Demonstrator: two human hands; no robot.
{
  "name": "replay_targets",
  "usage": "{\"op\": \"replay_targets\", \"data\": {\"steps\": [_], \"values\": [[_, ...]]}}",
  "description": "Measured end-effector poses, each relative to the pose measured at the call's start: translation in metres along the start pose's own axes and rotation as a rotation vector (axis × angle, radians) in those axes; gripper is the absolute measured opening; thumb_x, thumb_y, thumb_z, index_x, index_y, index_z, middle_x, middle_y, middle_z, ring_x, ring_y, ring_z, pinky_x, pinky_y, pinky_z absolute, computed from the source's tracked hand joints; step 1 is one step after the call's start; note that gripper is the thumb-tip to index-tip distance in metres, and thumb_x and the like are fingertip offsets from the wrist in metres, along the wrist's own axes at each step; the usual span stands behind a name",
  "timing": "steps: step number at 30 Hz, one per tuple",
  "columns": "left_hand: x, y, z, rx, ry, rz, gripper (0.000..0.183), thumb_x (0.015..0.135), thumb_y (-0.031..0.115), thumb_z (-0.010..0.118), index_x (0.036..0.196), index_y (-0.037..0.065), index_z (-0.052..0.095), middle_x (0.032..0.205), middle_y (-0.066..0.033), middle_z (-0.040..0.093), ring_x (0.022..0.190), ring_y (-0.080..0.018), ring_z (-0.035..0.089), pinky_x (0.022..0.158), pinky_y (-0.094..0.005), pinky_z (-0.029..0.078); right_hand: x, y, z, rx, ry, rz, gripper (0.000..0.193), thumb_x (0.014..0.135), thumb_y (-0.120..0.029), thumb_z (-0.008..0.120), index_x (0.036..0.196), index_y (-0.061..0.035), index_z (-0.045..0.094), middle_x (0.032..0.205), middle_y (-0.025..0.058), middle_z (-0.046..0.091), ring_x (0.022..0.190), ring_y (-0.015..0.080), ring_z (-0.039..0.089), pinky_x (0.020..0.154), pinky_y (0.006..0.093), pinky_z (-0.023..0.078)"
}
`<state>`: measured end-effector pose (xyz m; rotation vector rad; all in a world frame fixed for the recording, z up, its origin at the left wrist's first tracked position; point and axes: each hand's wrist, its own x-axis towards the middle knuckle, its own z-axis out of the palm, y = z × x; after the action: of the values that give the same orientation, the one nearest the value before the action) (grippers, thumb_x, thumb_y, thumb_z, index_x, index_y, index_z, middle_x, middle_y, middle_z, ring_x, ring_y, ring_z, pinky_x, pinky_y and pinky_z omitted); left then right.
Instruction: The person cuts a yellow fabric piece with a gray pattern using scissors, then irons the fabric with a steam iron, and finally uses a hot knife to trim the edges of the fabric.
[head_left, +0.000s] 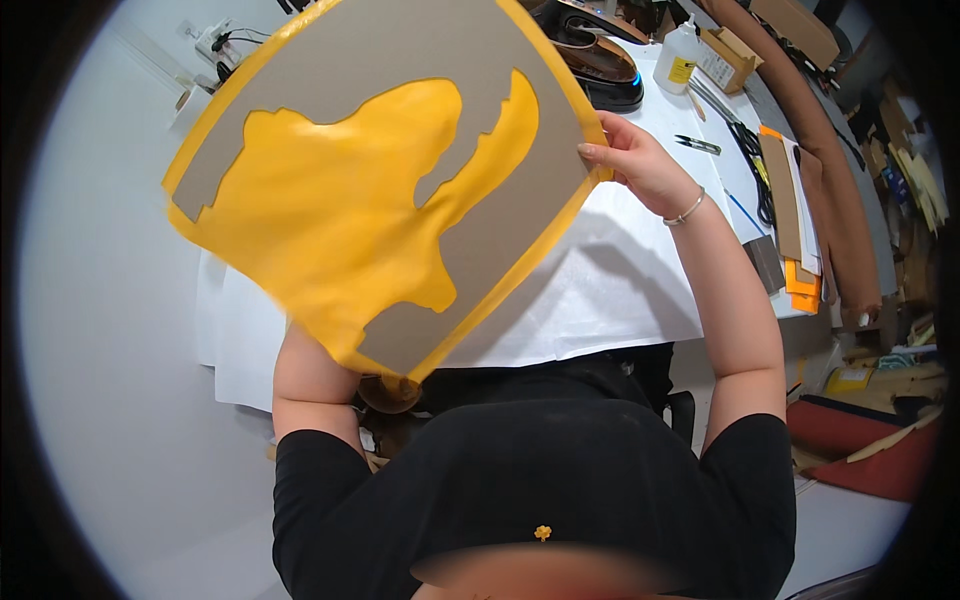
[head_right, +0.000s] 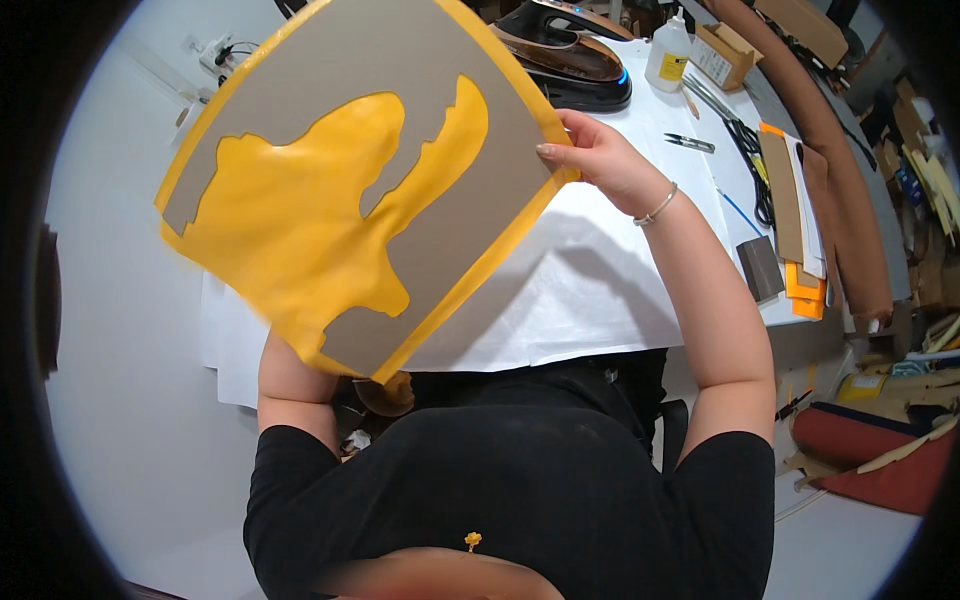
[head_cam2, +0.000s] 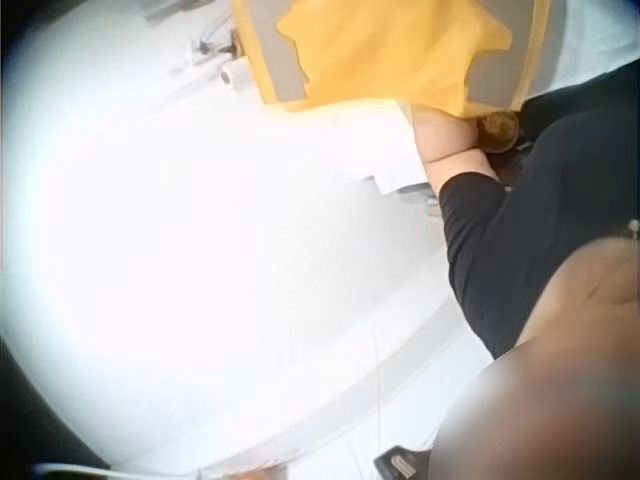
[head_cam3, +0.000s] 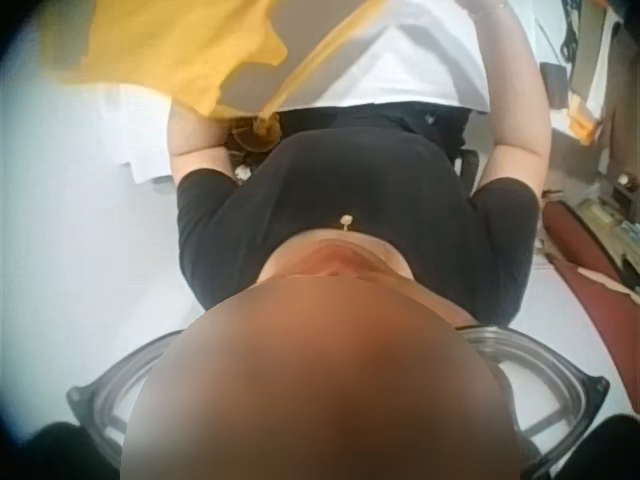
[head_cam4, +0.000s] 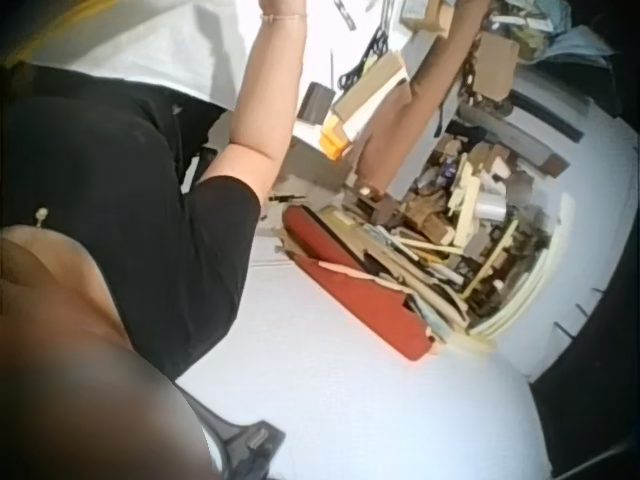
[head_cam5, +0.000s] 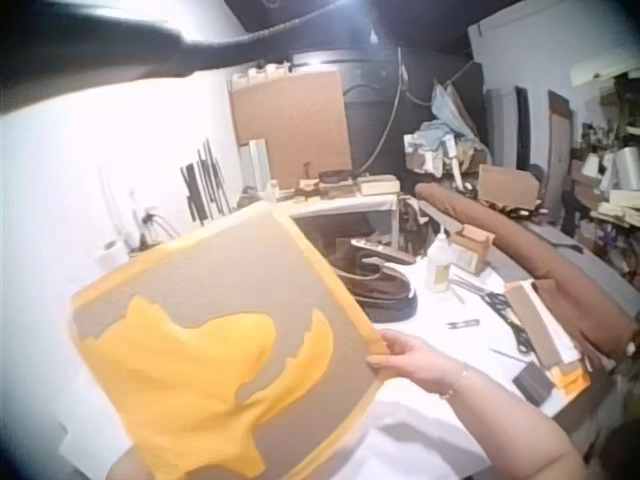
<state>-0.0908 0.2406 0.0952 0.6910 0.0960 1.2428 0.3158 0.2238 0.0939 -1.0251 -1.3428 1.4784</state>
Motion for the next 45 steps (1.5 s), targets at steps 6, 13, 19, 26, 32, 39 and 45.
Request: {"op": "replay_targets", "data": {"steps": [6, 13, 19, 26, 32, 39, 45], "values": [[-0.01, -0.009, 0.02, 0.013, 0.041, -0.027, 0.076, 0.11, 0.055, 0.054, 0.163, 0.002, 0.037, 0.163, -0.0179, 0.047, 0.145, -0.0303, 0.052, 0.117, -0.0476, 0.049, 0.015, 0.014, -0.007, 0.045, 0.025, 0.032, 0.052, 0.103, -0.022, 0.074, 0.149, -0.0091, 0.056, 0.13, 0.0009, 0.073, 0.115, 0.0121, 0.071, 0.099, 0.0342, 0.058], [-0.1, -0.001, 0.04, 0.371, 0.278, -0.316, 0.064, 0.104, 0.035, 0.072, 0.153, -0.001, 0.05, 0.145, -0.0156, 0.063, 0.128, -0.0208, 0.064, 0.105, -0.037, 0.053, 0.019, 0.037, -0.04, 0.009, 0.093, 0.051, 0.054, 0.102, -0.023, 0.076, 0.15, -0.0108, 0.056, 0.125, -0.0011, 0.073, 0.112, 0.009, 0.07, 0.096, 0.0298, 0.058], [-0.101, -0.004, 0.032, 1.022, 0.517, -0.204, 0.033, 0.099, 0.008, 0.077, 0.129, -0.002, 0.069, 0.116, -0.0058, 0.077, 0.1, -0.011, 0.071, 0.09, -0.0269, 0.054, 0.046, 0.024, -0.025, -0.096, 0.094, -0.13, 0.047, 0.103, -0.024, 0.075, 0.146, -0.0096, 0.06, 0.128, -0.0021, 0.073, 0.117, 0.0094, 0.066, 0.103, 0.0306, 0.052], [-0.084, 0.001, 0.039, 1.134, 0.565, 0.087, 0.031, 0.096, 0.004, 0.081, 0.125, -0.003, 0.072, 0.115, -0.0068, 0.077, 0.107, -0.0146, 0.07, 0.098, -0.0294, 0.053, 0.057, -0.006, -0.017, -0.104, 0.133, -0.334, 0.045, 0.102, -0.025, 0.077, 0.142, -0.0087, 0.063, 0.127, -0.0004, 0.074, 0.123, 0.0116, 0.065, 0.11, 0.0311, 0.047], [-0.076, 0.002, 0.037, 1.276, 0.517, 0.157, 0.031, 0.095, 0.006, 0.083, 0.123, -0.005, 0.072, 0.116, -0.0075, 0.076, 0.107, -0.0154, 0.07, 0.097, -0.0302, 0.053, 0.058, -0.01, -0.021, -0.095, 0.151, -0.36, 0.044, 0.102, -0.023, 0.077, 0.141, -0.0077, 0.064, 0.126, 0.0002, 0.074, 0.122, 0.0118, 0.066, 0.112, 0.0315, 0.047], [-0.067, 0.011, 0.065, 1.305, 0.438, 0.103, 0.029, 0.095, 0.009, 0.083, 0.118, -0.006, 0.075, 0.111, -0.008, 0.078, 0.102, -0.0139, 0.07, 0.094, -0.0286, 0.054, 0.059, -0.006, -0.023, -0.003, 0.128, -0.306, 0.044, 0.103, -0.021, 0.075, 0.143, -0.0057, 0.062, 0.129, 0.0016, 0.073, 0.124, 0.0126, 0.065, 0.113, 0.0323, 0.046], [-0.066, 0.009, 0.064, 1.324, 0.399, 0.126, 0.031, 0.096, 0.011, 0.082, 0.121, -0.005, 0.074, 0.113, -0.0069, 0.077, 0.104, -0.0141, 0.07, 0.095, -0.0295, 0.054, 0.06, 0.005, -0.022, 0.07, 0.126, -0.267, 0.045, 0.103, -0.02, 0.075, 0.144, -0.0053, 0.061, 0.129, 0.0019, 0.072, 0.124, 0.0134, 0.065, 0.113, 0.0329, 0.046]]}}
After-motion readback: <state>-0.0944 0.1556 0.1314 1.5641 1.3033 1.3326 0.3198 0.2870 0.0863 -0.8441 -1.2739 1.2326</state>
